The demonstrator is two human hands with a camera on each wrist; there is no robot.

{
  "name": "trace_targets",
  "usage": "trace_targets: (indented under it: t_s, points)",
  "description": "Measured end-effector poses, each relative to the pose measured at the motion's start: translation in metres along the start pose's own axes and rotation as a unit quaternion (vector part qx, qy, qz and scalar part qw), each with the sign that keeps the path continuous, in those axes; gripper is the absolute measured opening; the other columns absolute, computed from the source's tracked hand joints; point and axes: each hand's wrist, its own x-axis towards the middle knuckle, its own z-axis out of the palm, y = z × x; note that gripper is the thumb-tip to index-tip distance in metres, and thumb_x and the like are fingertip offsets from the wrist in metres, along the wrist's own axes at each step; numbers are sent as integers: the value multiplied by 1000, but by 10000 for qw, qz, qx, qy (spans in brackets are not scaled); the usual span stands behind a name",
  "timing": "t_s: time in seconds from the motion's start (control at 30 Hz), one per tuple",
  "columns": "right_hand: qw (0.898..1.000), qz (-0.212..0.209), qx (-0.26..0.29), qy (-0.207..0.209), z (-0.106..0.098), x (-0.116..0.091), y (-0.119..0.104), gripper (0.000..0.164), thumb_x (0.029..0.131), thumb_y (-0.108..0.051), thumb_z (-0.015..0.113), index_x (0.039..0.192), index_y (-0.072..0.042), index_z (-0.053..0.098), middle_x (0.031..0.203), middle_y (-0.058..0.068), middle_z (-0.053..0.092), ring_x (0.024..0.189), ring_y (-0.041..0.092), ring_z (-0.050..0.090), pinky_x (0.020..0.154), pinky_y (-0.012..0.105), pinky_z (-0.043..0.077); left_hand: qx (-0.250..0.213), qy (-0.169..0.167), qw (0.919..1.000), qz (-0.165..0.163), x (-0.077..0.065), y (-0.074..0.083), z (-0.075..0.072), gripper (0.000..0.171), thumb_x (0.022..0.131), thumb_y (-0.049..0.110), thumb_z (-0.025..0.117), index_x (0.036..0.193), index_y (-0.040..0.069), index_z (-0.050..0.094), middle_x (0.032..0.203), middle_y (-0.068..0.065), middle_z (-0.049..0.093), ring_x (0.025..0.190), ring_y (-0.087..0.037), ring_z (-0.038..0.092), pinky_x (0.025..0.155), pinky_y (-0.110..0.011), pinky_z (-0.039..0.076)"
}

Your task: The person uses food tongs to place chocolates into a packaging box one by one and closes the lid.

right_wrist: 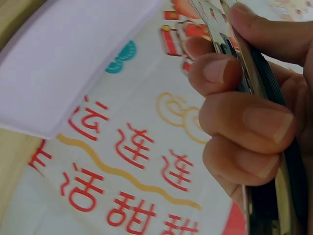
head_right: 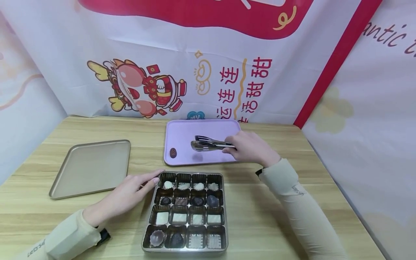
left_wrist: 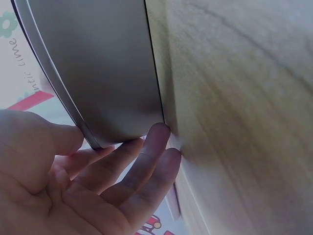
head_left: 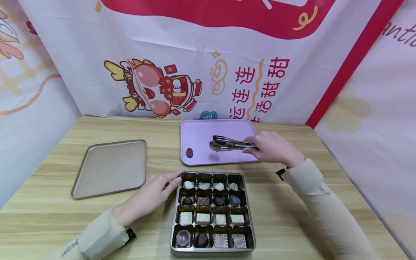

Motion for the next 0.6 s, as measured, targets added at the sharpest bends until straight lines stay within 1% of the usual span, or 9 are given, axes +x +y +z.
trace_targets:
  t_s: [0.03,0.07,0.1,0.2,0.27,0.33,0.47,0.53,0.6]
  points:
    - [10000,-65,8,43,-2,-4,-2,17,95,-31,67,88,-17,66,59,-10,48,52,7,45,53,33,44,14,-12,10000,-15,0,0,0,46,105,32,48,146,11,47,112,-22,67,106,-25,63,100,-50,44]
    - [9999,-135,11,94,-3,-8,-5,17,95,-31,67,86,-17,65,59,-11,47,51,7,44,52,32,44,26,-5,10000,-9,0,0,-1,46,105,32,48,146,10,47,110,-21,67,103,-23,63,99,-49,44]
    - [9997,-206,21,161,-6,-11,-7,16,95,-31,68,85,-18,64,58,-11,46,51,6,43,52,31,43,45,-22,10000,-46,0,0,-1,46,105,32,48,146,11,47,97,-18,68,99,-20,64,99,-48,45]
    - [9986,-409,4,341,-12,-22,-14,20,94,-29,69,79,-20,59,58,-13,42,50,5,39,48,29,38,41,-106,9999,-114,0,1,-2,46,105,31,48,147,11,46,66,-6,53,72,-13,60,95,-44,49]
    - [9975,-562,-23,432,-15,-27,-19,21,93,-28,70,78,-20,57,57,-13,39,49,3,36,47,27,36,41,-142,9998,-154,0,1,-3,47,105,32,48,147,12,45,62,-3,48,55,-11,50,89,-40,51]
    - [9966,-684,-28,466,-18,-33,-24,21,92,-27,71,78,-20,57,56,-14,36,48,2,34,46,26,35,23,-191,9997,-172,0,1,-3,47,106,32,47,148,11,45,58,0,39,47,-11,38,85,-39,50]
    - [9948,-843,-42,570,-22,-46,-32,17,92,-26,72,83,-19,60,58,-16,37,48,0,34,46,24,36,1,-191,9997,-131,-1,2,-3,48,106,34,46,148,10,45,59,1,38,48,-9,39,91,-42,50]
    - [9939,-893,-68,645,-24,-52,-36,14,91,-27,72,86,-18,62,61,-17,40,50,-1,37,47,23,37,-13,-168,9998,-82,-1,3,-3,48,106,34,45,148,10,45,59,2,38,59,-9,50,97,-45,48]
    - [9928,-970,-70,706,-26,-57,-39,13,91,-27,73,89,-17,64,63,-17,42,51,-1,38,47,23,38,-17,-176,9998,-115,-1,3,-4,48,106,33,46,148,11,45,59,1,40,65,-12,56,99,-46,46]
